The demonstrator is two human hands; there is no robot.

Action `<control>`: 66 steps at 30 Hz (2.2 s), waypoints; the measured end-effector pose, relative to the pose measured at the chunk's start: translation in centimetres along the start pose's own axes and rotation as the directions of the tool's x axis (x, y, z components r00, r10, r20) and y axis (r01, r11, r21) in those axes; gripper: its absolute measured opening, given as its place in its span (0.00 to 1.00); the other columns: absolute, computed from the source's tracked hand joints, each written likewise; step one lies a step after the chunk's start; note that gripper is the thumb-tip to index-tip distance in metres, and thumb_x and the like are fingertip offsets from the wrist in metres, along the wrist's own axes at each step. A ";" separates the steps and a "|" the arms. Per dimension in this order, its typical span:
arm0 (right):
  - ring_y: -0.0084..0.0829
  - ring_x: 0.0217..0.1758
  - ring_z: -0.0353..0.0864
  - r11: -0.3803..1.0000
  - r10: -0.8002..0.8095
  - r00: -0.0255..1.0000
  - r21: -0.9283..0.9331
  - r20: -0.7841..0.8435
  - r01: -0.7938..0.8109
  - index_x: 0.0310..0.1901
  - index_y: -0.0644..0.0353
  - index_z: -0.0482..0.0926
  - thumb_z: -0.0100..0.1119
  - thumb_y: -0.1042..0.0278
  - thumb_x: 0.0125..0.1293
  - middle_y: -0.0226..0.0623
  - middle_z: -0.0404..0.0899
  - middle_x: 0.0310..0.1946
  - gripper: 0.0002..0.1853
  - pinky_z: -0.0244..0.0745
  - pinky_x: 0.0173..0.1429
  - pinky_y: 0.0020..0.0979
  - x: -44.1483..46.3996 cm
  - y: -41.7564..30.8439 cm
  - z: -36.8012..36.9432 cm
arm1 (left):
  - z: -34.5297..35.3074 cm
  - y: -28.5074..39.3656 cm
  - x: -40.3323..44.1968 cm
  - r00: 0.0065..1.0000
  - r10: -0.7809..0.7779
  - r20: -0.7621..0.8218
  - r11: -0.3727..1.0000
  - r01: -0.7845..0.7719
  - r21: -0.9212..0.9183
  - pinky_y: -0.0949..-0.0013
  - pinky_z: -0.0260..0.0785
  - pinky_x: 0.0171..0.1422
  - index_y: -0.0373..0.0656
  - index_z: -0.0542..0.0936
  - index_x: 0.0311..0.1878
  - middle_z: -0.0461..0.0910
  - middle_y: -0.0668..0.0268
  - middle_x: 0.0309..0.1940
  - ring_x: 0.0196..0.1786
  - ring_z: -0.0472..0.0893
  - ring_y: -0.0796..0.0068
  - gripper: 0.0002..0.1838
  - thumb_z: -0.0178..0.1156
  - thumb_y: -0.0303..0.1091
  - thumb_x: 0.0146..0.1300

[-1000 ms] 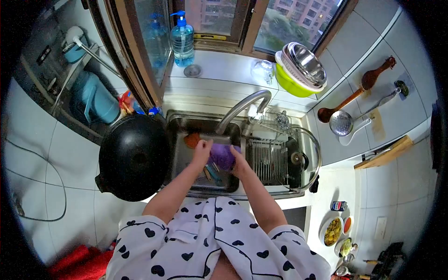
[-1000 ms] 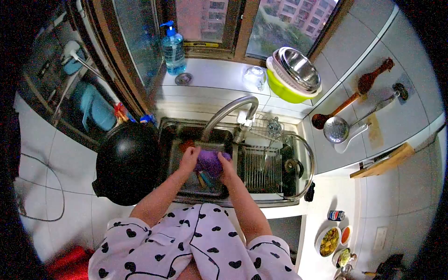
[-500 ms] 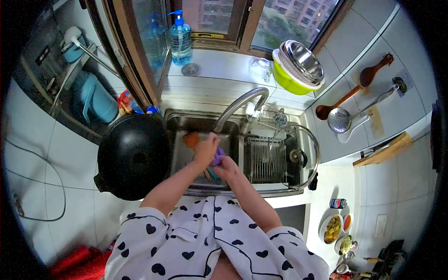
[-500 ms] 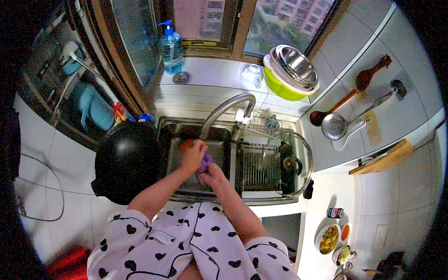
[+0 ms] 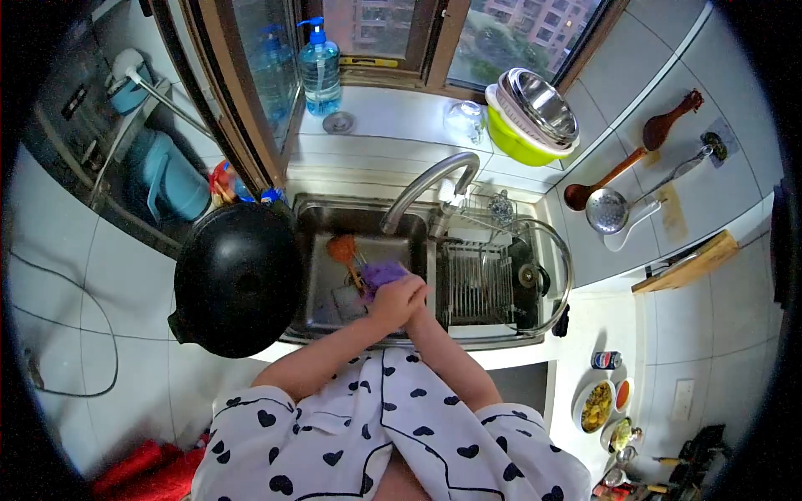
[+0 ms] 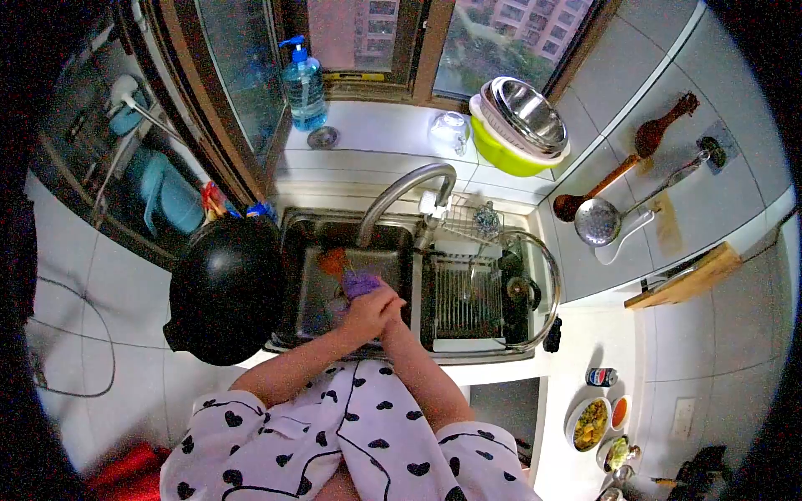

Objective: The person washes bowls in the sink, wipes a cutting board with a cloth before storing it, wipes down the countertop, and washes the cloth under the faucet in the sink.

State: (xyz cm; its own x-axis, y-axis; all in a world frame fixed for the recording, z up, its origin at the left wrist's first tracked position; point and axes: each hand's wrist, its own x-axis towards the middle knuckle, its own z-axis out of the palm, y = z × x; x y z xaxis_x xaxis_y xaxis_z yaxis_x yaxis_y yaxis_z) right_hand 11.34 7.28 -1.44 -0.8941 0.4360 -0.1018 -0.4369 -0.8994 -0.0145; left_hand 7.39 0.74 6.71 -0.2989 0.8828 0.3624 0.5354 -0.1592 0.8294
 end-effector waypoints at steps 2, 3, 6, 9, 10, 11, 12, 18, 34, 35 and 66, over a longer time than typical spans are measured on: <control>0.31 0.41 0.74 0.955 -0.240 0.875 0.265 0.420 0.134 0.39 0.56 0.73 0.46 0.52 0.66 0.32 0.76 0.40 0.15 0.70 0.48 0.38 1.3 2.6 -0.2 | -0.2 -0.9 0.9 0.997 -0.058 0.052 0.993 0.052 0.108 0.55 0.65 0.33 0.40 0.74 0.29 0.74 0.56 0.26 0.31 0.74 0.50 0.13 0.54 0.42 0.61; 0.32 0.42 0.75 0.957 -0.230 0.907 0.249 0.352 0.146 0.41 0.56 0.72 0.45 0.55 0.66 0.33 0.75 0.41 0.14 0.70 0.49 0.38 1.3 2.7 -0.1 | 0.0 -3.3 1.5 0.990 -0.136 0.034 0.981 0.129 0.143 0.55 0.65 0.33 0.40 0.74 0.28 0.74 0.55 0.26 0.31 0.74 0.50 0.15 0.54 0.43 0.61; 0.38 0.49 0.74 0.996 -0.003 0.897 -0.079 -0.442 -0.036 0.48 0.59 0.70 0.40 0.68 0.67 0.40 0.73 0.47 0.11 0.68 0.58 0.37 0.5 0.9 -0.2 | -1.3 -6.8 2.6 0.947 -0.314 -0.068 0.929 0.321 0.182 0.54 0.63 0.33 0.39 0.73 0.25 0.73 0.54 0.25 0.31 0.74 0.49 0.19 0.51 0.47 0.62; 0.38 0.48 0.76 0.994 0.032 0.875 -0.079 -0.484 -0.079 0.44 0.60 0.72 0.39 0.68 0.67 0.41 0.75 0.45 0.12 0.72 0.54 0.40 0.7 -0.5 -2.4 | -2.0 -5.1 2.0 0.922 -0.386 -0.034 0.891 0.382 0.245 0.53 0.63 0.35 0.37 0.71 0.25 0.73 0.51 0.26 0.33 0.73 0.48 0.20 0.48 0.45 0.64; 0.37 0.46 0.77 0.992 0.031 0.869 -0.094 -0.493 -0.088 0.44 0.58 0.73 0.39 0.66 0.67 0.40 0.76 0.45 0.12 0.74 0.51 0.40 0.6 -0.9 -2.5 | -1.8 -4.7 1.6 0.931 -0.364 -0.013 0.911 0.359 0.201 0.54 0.63 0.36 0.37 0.71 0.27 0.73 0.51 0.28 0.34 0.74 0.49 0.19 0.49 0.46 0.63; 0.40 0.45 0.77 0.971 0.030 0.860 -0.188 -0.509 -0.145 0.44 0.60 0.73 0.38 0.68 0.67 0.42 0.75 0.44 0.12 0.74 0.51 0.41 0.6 -1.3 -2.7 | -1.5 -4.3 0.9 0.938 -0.347 0.010 0.927 0.342 0.154 0.54 0.63 0.36 0.37 0.71 0.29 0.73 0.52 0.29 0.35 0.74 0.49 0.19 0.49 0.46 0.63; 0.40 0.44 0.77 0.978 0.035 0.855 -0.160 -0.518 -0.137 0.43 0.61 0.73 0.38 0.68 0.67 0.42 0.75 0.43 0.12 0.74 0.51 0.42 0.6 -2.0 -3.2 | -1.1 -4.1 0.1 0.944 -0.328 0.032 0.941 0.323 0.100 0.55 0.64 0.37 0.37 0.70 0.30 0.73 0.52 0.30 0.36 0.74 0.50 0.18 0.50 0.46 0.63; 0.44 0.55 0.70 0.907 0.040 0.835 -0.330 -0.549 -0.261 0.46 0.65 0.71 0.34 0.58 0.71 0.46 0.72 0.50 0.19 0.57 0.62 0.56 0.1 -4.5 -1.1 | -2.4 -9.7 -1.5 0.935 -0.346 0.081 0.934 0.352 -0.062 0.63 0.66 0.50 0.38 0.69 0.46 0.71 0.57 0.38 0.39 0.73 0.60 0.19 0.59 0.40 0.57; 0.34 0.46 0.75 0.812 0.017 0.966 -0.560 -0.260 -0.165 0.42 0.57 0.73 0.45 0.61 0.65 0.36 0.76 0.41 0.11 0.72 0.50 0.39 0.8 -0.2 -6.6 | -3.4 -6.0 0.5 1.000 -0.027 0.001 0.946 0.025 0.322 0.55 0.68 0.37 0.41 0.76 0.26 0.78 0.59 0.28 0.34 0.77 0.56 0.14 0.54 0.43 0.57; 0.34 0.45 0.76 0.974 0.039 0.836 -0.167 -0.547 -0.155 0.41 0.57 0.73 0.45 0.67 0.64 0.36 0.76 0.41 0.09 0.73 0.49 0.38 1.7 0.5 -6.0 | -3.5 -8.0 1.4 0.991 -0.112 -0.066 0.920 0.129 0.370 0.55 0.68 0.36 0.42 0.76 0.25 0.78 0.59 0.27 0.33 0.77 0.56 0.15 0.53 0.44 0.57; 0.36 0.41 0.76 0.950 0.102 0.883 -0.220 -0.458 -0.224 0.43 0.60 0.72 0.48 0.55 0.65 0.40 0.75 0.41 0.16 0.73 0.48 0.41 2.0 -1.5 -7.2 | -2.3 -4.5 0.8 0.984 -0.171 0.041 0.923 0.145 0.357 0.55 0.69 0.35 0.46 0.78 0.31 0.79 0.57 0.28 0.31 0.78 0.53 0.14 0.54 0.47 0.59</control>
State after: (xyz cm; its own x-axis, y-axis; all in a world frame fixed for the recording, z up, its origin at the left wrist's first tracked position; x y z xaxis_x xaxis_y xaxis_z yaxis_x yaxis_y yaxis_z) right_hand 10.91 9.25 -8.79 -0.7897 0.2787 -0.5466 -0.1933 -0.9585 -0.2094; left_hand 2.96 1.13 4.21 -0.3531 0.9145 0.1975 0.7326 0.1390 0.6664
